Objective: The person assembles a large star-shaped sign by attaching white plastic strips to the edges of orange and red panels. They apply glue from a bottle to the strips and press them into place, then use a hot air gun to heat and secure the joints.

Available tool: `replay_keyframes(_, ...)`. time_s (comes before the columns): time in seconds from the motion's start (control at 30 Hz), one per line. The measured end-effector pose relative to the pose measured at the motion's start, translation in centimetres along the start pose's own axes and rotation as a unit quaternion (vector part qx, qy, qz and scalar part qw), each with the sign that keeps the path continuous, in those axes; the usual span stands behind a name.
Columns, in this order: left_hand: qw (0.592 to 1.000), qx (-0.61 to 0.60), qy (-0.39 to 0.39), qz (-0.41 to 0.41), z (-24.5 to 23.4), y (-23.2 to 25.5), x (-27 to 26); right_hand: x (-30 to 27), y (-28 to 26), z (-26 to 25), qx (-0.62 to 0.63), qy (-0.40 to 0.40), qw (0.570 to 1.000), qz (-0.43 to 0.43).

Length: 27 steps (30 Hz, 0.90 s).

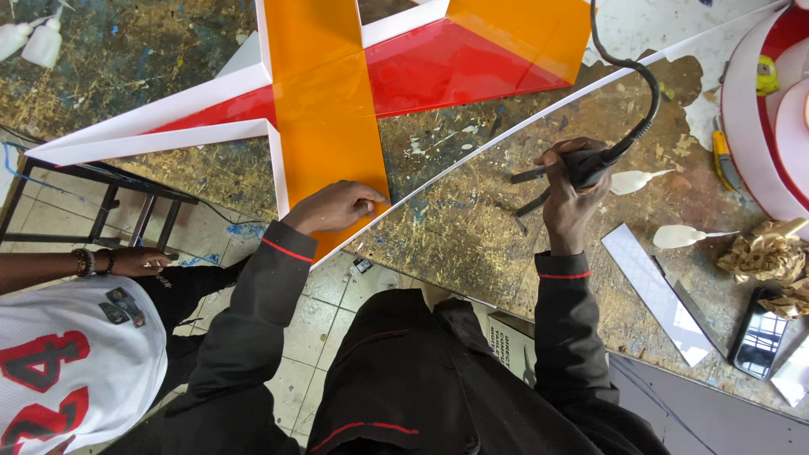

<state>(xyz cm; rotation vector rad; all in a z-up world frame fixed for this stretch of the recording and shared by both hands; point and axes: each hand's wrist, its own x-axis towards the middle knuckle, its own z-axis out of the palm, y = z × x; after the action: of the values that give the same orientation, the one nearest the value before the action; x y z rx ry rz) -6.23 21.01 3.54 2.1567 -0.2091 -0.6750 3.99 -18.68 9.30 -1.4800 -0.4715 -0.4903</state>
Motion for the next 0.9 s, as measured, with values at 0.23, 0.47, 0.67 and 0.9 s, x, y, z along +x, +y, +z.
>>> replay_keyframes(0.23, 0.979, 0.200, -0.047, -0.002, -1.3, 3.0, 0.0, 0.4, -1.8, 0.2, -0.019, -0.010, 1.000, -0.008)
replay_keyframes(0.47, 0.984, 0.154, -0.086, 0.007, -0.8, 2.1, 2.0, 0.2, -0.6, 0.1, -0.009, 0.007, 1.000, -0.013)
replay_keyframes(0.67, 0.989, 0.128, -0.077, 0.020, -0.6, 1.3, 2.4, -0.1, -1.2, 0.9, -0.025, 0.006, 1.000, -0.015)
replay_keyframes(0.9, 0.994, 0.063, -0.090, 0.004, -3.5, 1.6, 3.2, 0.2, -0.6, 0.3, -0.012, 0.023, 1.000, -0.013)
